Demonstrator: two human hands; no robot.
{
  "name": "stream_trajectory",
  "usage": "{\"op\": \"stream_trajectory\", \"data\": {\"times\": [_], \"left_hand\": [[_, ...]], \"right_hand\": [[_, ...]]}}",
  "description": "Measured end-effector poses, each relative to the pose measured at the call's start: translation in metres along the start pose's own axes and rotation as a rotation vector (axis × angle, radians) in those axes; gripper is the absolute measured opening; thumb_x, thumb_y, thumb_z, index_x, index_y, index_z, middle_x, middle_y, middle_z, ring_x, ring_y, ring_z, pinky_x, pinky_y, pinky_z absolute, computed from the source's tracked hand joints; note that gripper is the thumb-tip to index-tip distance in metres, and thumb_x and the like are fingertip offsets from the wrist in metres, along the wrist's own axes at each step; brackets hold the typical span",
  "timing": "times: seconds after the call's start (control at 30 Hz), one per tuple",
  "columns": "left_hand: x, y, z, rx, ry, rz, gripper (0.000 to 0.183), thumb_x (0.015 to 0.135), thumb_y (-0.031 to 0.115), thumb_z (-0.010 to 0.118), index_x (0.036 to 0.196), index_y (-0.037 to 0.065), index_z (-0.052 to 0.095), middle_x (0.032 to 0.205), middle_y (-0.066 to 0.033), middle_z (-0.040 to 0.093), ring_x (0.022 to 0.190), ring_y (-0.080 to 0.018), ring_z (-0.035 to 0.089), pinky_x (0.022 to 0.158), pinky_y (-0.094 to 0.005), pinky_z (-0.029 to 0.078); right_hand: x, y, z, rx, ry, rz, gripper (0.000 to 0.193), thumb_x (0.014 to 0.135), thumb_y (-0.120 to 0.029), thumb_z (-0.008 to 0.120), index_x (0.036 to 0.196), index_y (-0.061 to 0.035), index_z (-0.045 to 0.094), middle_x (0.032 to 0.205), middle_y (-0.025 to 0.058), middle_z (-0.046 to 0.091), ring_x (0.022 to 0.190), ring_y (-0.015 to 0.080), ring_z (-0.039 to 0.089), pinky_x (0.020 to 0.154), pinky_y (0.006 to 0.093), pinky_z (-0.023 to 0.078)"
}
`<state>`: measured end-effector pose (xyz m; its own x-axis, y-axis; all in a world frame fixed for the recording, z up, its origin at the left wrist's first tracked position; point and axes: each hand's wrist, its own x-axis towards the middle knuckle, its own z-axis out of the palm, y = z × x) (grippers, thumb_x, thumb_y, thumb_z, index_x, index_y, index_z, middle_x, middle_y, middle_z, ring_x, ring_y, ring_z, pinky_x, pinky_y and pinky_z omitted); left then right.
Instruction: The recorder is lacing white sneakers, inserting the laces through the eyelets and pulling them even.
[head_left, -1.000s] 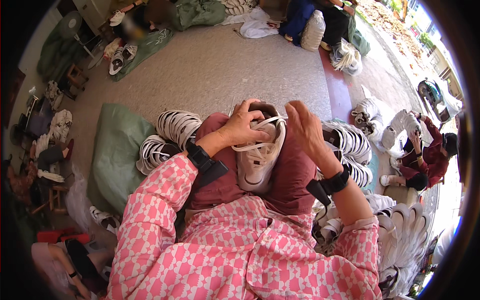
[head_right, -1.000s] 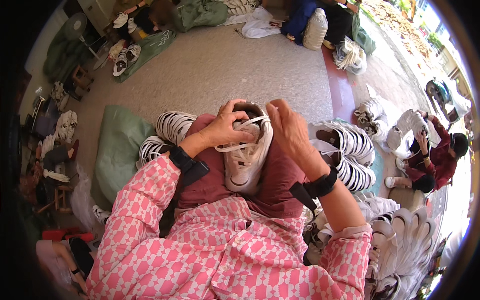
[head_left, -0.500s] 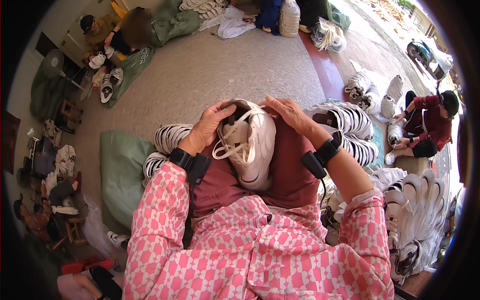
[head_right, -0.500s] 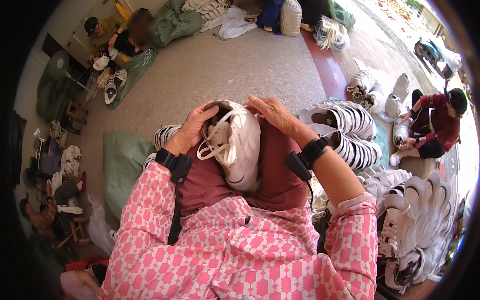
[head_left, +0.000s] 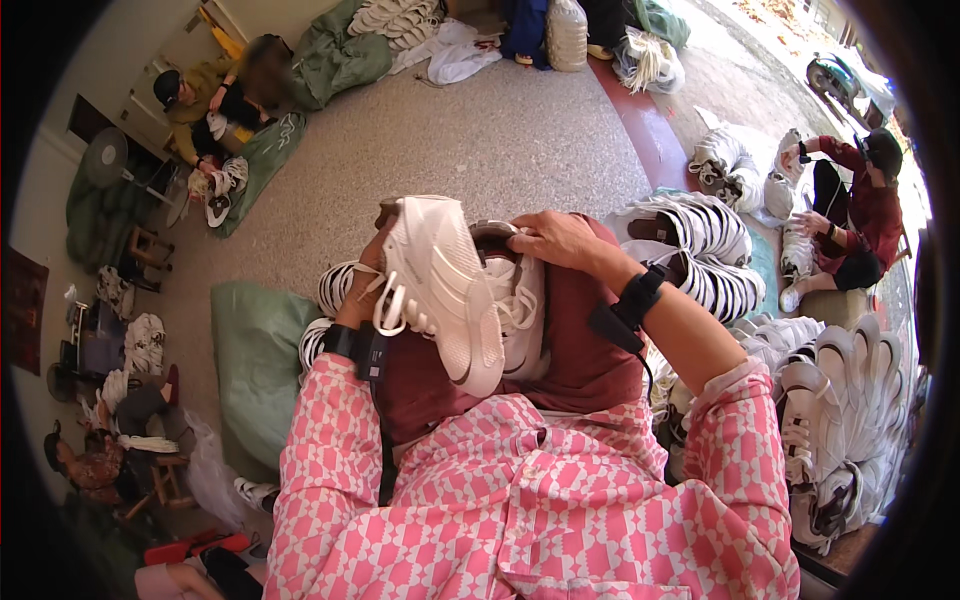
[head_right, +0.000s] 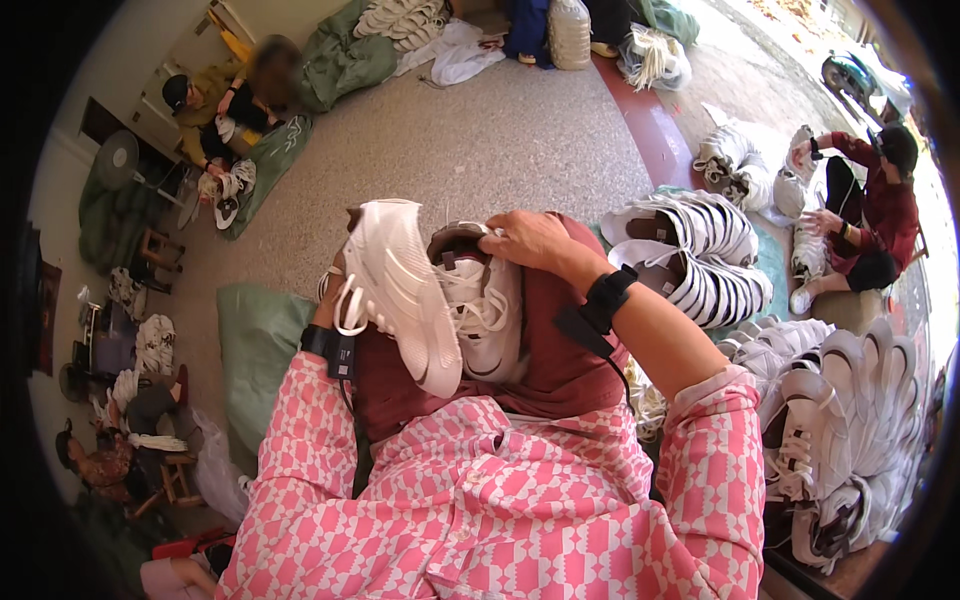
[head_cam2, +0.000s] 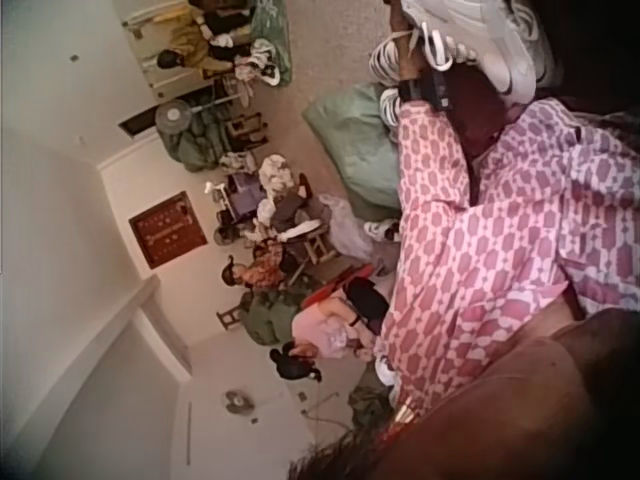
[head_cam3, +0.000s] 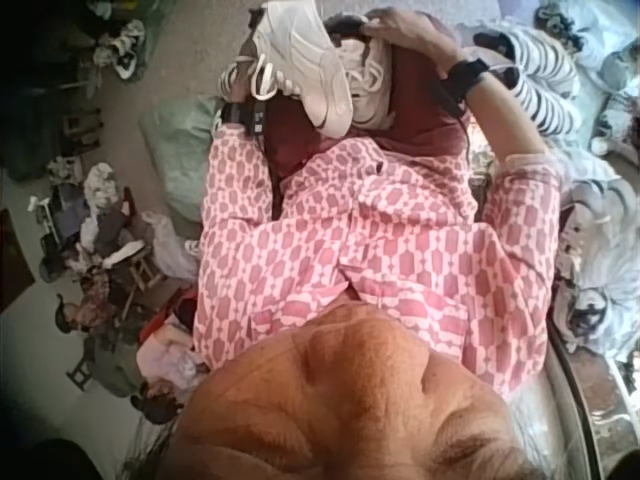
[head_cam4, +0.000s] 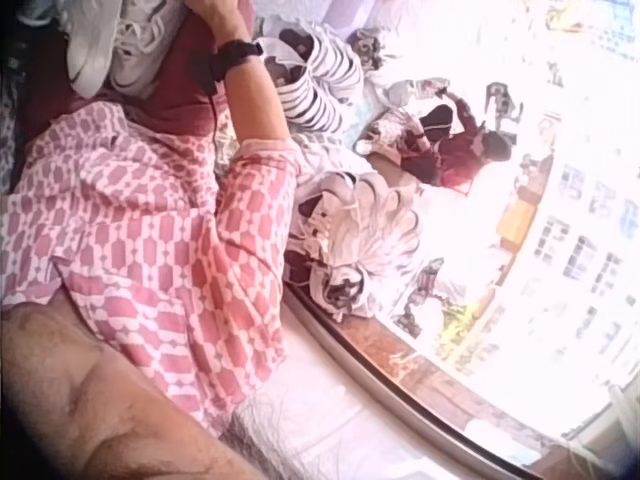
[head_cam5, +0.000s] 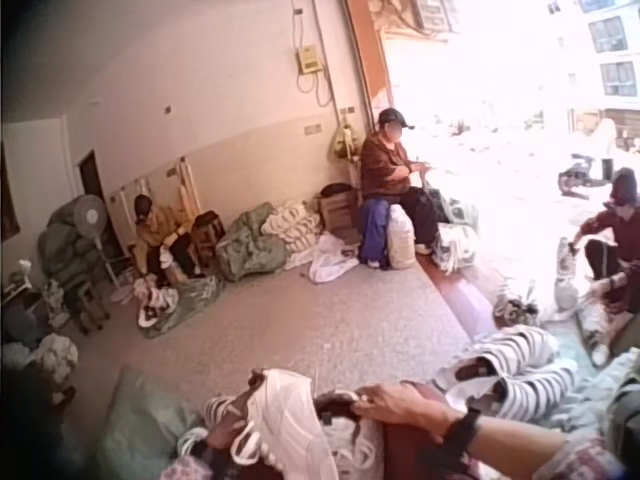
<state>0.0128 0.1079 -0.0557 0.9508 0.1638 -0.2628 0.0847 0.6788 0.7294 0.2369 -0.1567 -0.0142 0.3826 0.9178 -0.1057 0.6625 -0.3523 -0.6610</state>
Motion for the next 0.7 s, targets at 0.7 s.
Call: {"op": "stream_trajectory", "data": {"times": [0.7], "left_hand": [[0.039,-0.002,0.113,0.764,0.016,-0.081,0.033,0.080,0.006,0.073,0.112,0.006,0.064,0.102,-0.0044,0.068,0.088,-0.0152,0.063,0.080,-0.0289,0.052]], "right_hand": [[0.004,0.032,-0.008,0.212,-0.137,-0.250,0.038,0.090,-0.028,0.051,0.119,-0.0075,0.064,0.110,0.0159,0.068,0.102,0.0277,0.064,0.090,0.0363,0.048]]}}
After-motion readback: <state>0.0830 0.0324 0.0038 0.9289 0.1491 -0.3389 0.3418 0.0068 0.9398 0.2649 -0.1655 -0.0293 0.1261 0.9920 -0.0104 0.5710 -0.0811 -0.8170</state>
